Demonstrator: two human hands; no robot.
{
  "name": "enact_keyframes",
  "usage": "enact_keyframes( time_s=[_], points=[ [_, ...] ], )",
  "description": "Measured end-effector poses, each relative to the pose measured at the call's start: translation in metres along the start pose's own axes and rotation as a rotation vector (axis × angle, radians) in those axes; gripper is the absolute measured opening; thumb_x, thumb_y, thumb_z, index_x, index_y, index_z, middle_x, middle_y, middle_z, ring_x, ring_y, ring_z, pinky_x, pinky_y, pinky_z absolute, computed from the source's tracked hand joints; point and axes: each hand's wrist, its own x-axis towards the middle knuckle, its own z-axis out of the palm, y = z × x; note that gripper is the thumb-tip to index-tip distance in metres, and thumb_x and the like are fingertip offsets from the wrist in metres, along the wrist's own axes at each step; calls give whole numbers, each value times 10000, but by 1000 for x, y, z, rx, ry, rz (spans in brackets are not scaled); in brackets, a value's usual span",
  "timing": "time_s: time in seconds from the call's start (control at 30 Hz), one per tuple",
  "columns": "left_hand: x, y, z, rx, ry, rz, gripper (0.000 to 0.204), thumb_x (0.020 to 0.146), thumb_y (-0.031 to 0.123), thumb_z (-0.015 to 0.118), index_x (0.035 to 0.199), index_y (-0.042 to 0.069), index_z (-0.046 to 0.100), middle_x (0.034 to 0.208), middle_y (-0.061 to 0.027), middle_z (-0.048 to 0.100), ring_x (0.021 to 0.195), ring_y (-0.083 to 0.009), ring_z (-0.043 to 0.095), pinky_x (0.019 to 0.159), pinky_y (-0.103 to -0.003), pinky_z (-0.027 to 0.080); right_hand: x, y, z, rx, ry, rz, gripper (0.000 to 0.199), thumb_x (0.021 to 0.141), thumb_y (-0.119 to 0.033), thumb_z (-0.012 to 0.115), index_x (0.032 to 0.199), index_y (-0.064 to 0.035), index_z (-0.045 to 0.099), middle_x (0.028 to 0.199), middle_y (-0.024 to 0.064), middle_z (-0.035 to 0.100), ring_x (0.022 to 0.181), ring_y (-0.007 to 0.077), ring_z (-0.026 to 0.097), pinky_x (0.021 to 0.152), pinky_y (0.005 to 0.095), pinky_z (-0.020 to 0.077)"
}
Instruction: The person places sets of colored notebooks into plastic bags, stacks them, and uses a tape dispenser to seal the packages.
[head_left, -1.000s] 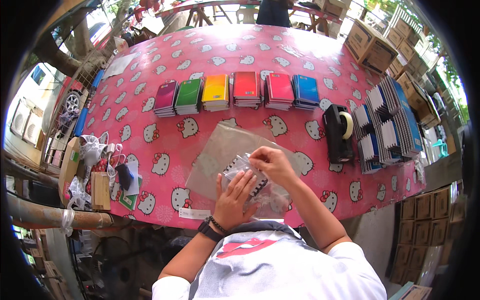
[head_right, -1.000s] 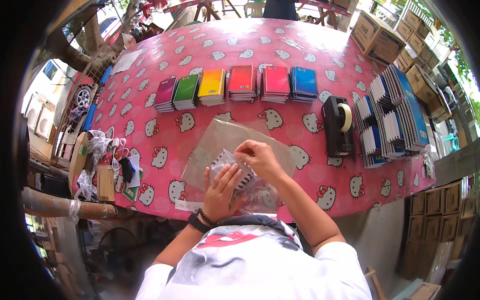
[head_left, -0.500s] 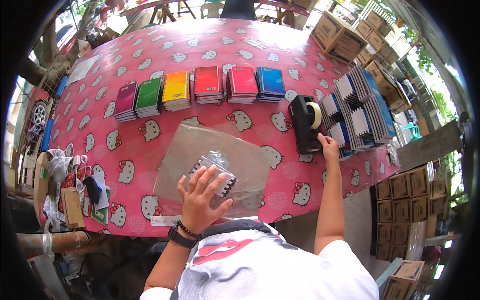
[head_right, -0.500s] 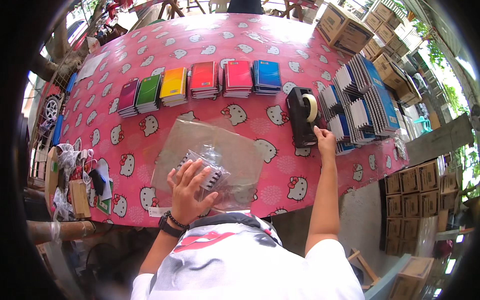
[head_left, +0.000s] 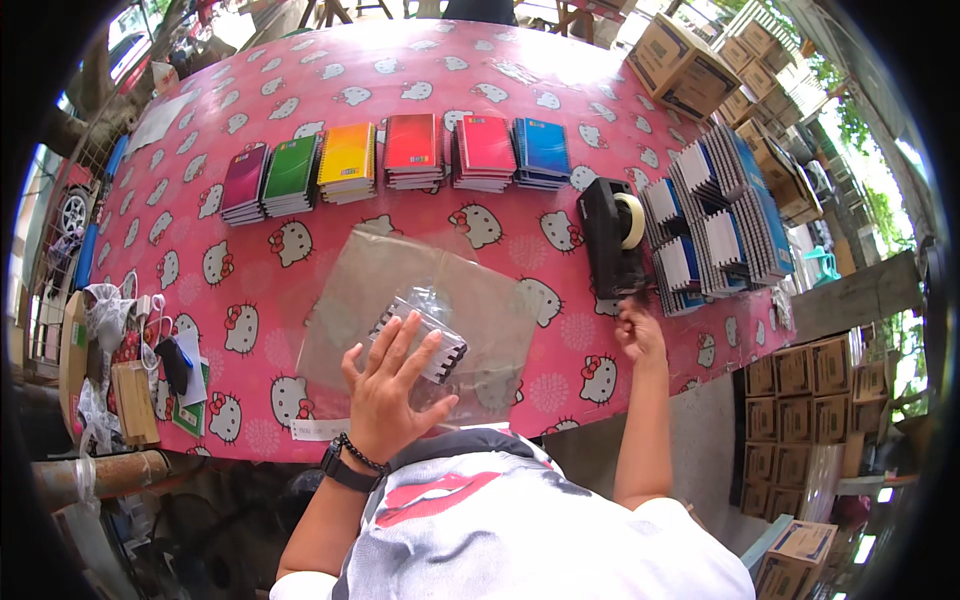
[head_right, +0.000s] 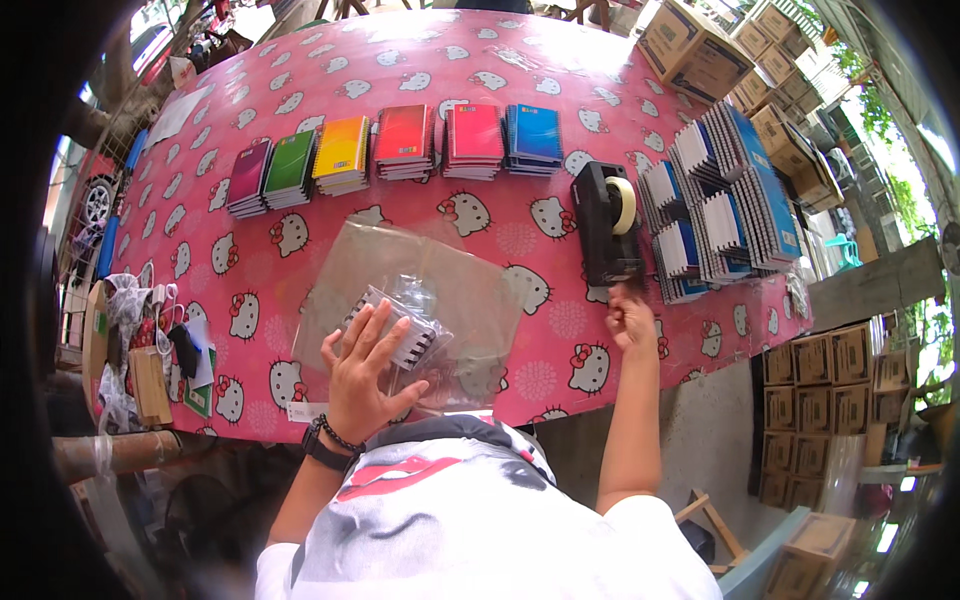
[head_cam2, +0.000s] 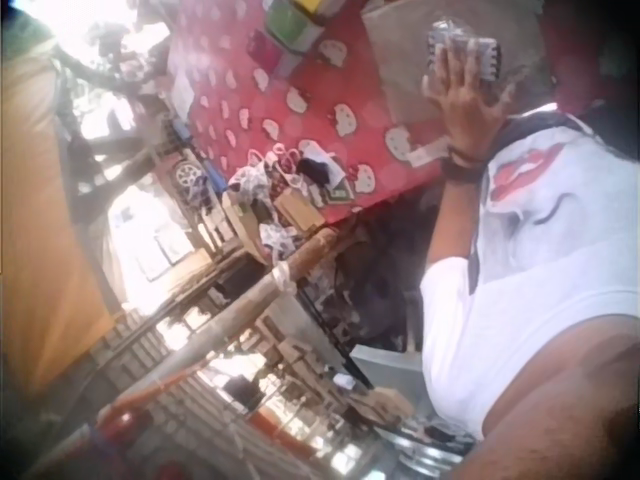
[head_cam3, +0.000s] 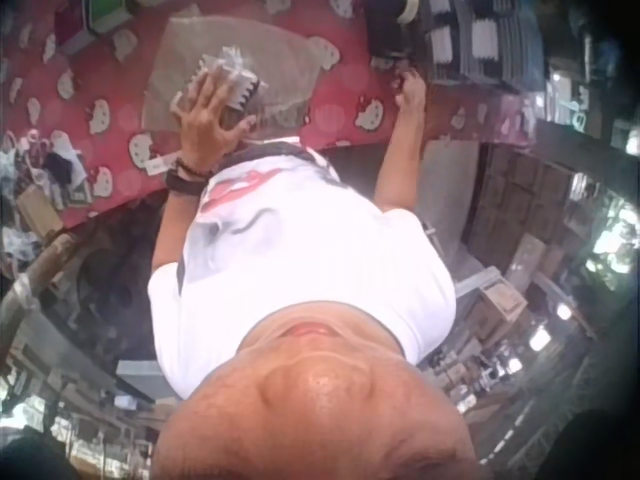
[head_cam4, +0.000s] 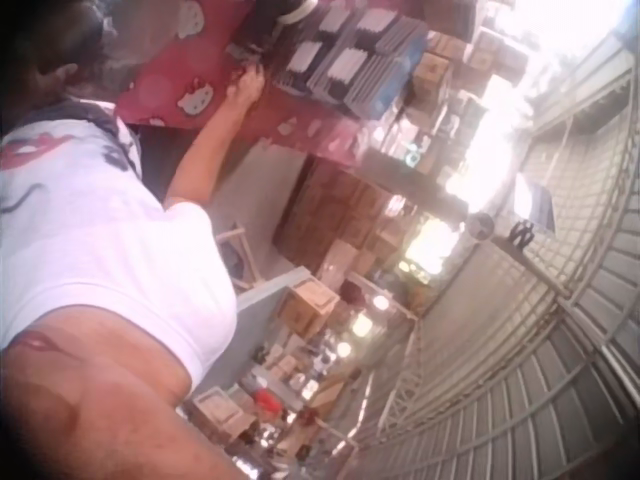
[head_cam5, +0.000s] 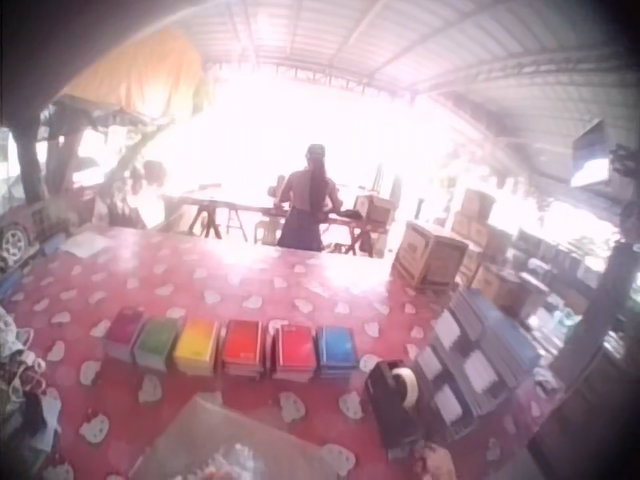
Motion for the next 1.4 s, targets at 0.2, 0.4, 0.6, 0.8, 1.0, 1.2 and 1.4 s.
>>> enact_keyframes(
  time_s=[0.2, 0.4, 0.6, 0.8, 1.0, 1.2, 1.4],
  points=[
    [-3, 0, -1, 19, -3, -24, 731, 609, 411, 739, 1280, 243, 500, 1446, -72, 314, 1318, -206, 293, 1004, -484, 178, -47, -16, 149, -424, -834, -151, 190, 879, -188, 591, 737, -64, 571, 619, -48, 469, 501, 36, 395, 447, 196, 314],
    [-2, -1, -7, 74, -50, -26, 719, 628, 435, 732, 1278, 227, 508, 1440, -127, 294, 1337, -279, 243, 998, -517, 181, -105, -54, 286, -1298, -1406, -778, 292, 781, -296, 649, 750, -6, 630, 646, 96, 600, 610, 224, 594, 573, 353, 454],
    [-2, -3, -10, 67, -52, -9, 774, 630, 433, 734, 1323, 234, 452, 1456, -127, 248, 1337, -329, 206, 1021, -543, 168, -107, -49, 301, -1884, -1004, -673, 633, 616, -625, 677, 664, 5, 656, 681, 138, 637, 667, 256, 626, 596, 359, 467],
    [-7, -8, 6, -85, 4, -17, 969, 607, 369, 753, 1406, 113, 269, 1491, -142, 147, 1366, -357, 110, 1042, -584, 107, -23, 26, 247, -1097, -1194, 112, 584, 699, -619, 665, 751, -39, 635, 627, -24, 534, 574, 85, 470, 503, 267, 374],
    [8, -11, -18, 198, -11, -117, 1010, 632, 334, 743, 1438, 120, 175, 1472, -165, 177, 1367, -366, 105, 1043, -616, 9, -46, 27, 195, -896, -623, -302, 385, 763, -371, 720, 704, -14, 588, 619, 14, 560, 576, 90, 504, 490, 273, 406],
    [53, -13, -11, 47, -227, 274, 1002, 578, 168, 803, 1400, 122, 233, 1217, -116, 459, 1181, -314, 435, 1052, -560, 150, -48, 35, 146, -764, -502, -350, 193, 774, -172, 685, 774, 8, 616, 695, 44, 623, 660, 88, 570, 594, 262, 464],
    [35, -36, 13, -1301, 206, -42, 907, 558, 63, 851, 1311, 85, 345, 1217, -112, 463, 1110, -201, 491, 965, -356, 414, -51, 54, 129, -526, -920, -178, 458, 681, -99, 734, 1097, 6, 574, 964, 70, 635, 844, 128, 588, 704, 286, 492]
  ],
)
